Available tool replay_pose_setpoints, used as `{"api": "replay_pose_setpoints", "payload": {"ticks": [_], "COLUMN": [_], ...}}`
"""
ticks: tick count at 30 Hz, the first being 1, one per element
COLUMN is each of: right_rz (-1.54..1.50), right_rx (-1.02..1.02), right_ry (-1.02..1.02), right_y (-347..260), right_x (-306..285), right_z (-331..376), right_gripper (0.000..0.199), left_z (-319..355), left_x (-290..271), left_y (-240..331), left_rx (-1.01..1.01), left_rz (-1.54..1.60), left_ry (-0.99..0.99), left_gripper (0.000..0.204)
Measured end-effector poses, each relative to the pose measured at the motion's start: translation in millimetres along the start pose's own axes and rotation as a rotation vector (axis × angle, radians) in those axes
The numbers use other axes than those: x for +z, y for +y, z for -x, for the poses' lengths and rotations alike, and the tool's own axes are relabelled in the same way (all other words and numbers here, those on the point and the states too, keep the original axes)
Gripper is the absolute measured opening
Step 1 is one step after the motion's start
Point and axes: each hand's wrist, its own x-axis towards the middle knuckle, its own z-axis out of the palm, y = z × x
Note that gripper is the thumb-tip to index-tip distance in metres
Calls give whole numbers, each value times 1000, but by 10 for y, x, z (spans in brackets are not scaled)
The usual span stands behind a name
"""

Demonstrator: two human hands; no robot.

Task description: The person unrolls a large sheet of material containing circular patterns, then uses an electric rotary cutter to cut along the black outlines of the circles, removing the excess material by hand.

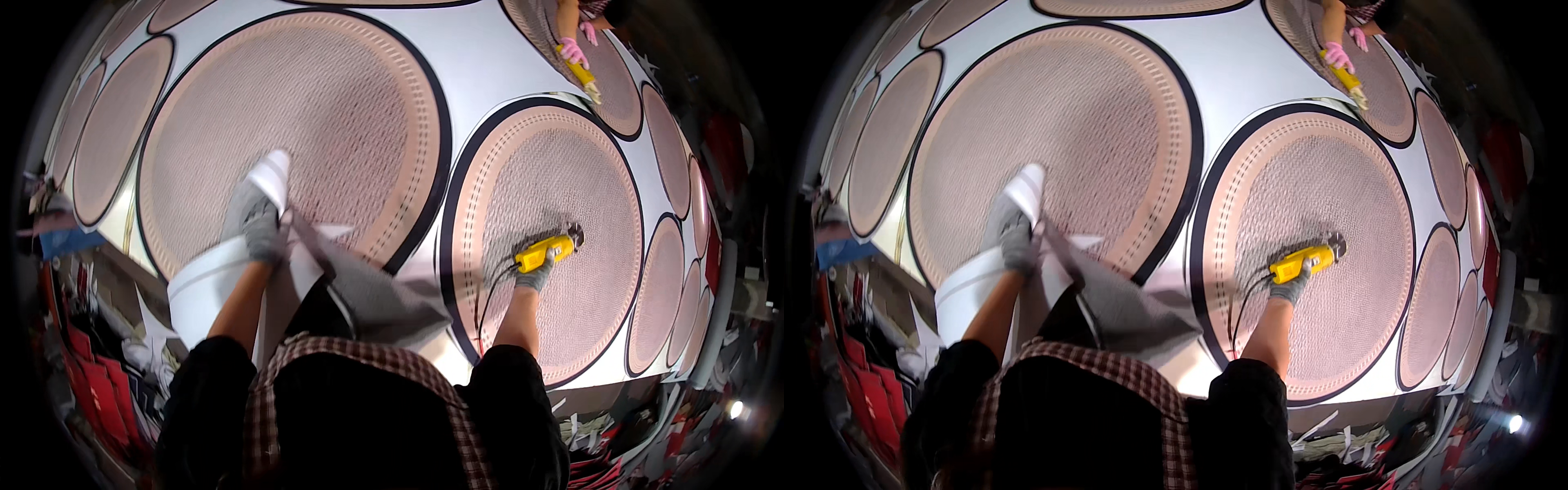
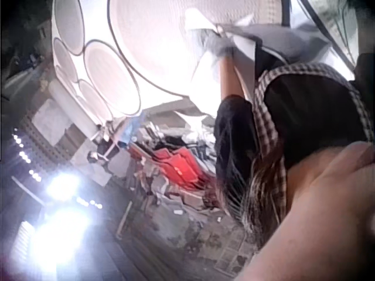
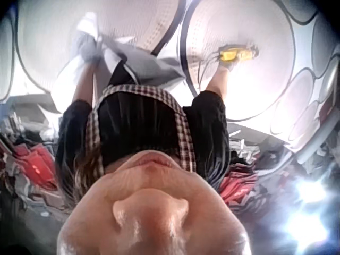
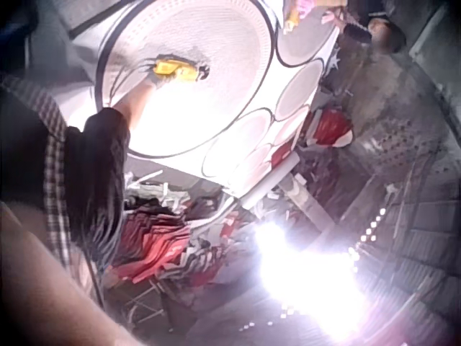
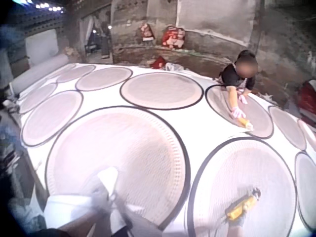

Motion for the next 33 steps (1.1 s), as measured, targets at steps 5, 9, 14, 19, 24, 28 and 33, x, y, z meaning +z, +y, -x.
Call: {"api": "replay_pose_setpoints", "payload": {"ticks": [5,9,14,19,24,28,33], "right_rz": [94,-38,51,154,113,143,139], "right_rx": [-100,-36,15,94,159,203,268], "right_ry": [183,62,101,45,3,-30,-34], "right_y": [-145,-229,-247,-309,-348,-344,-375], "right_x": [-695,-909,-922,-948,-964,-982,-1137], "right_z": [787,1079,1048,1031,982,940,777], "right_gripper": [47,48,49,48,51,50,49], "left_z": [478,897,1276,1597,2135,2281,2215], "left_x": [-230,-189,28,-199,-557,-126,-856], "left_y": [378,582,673,938,1316,952,1056], "left_rx": [136,34,109,-154,-419,-287,-145], "left_rz": [-112,-106,-89,361,-103,-184,29], "left_ry": [-77,-76,55,470,-311,-226,-191], "left_gripper": [63,57,51,58,107,75,54]}}
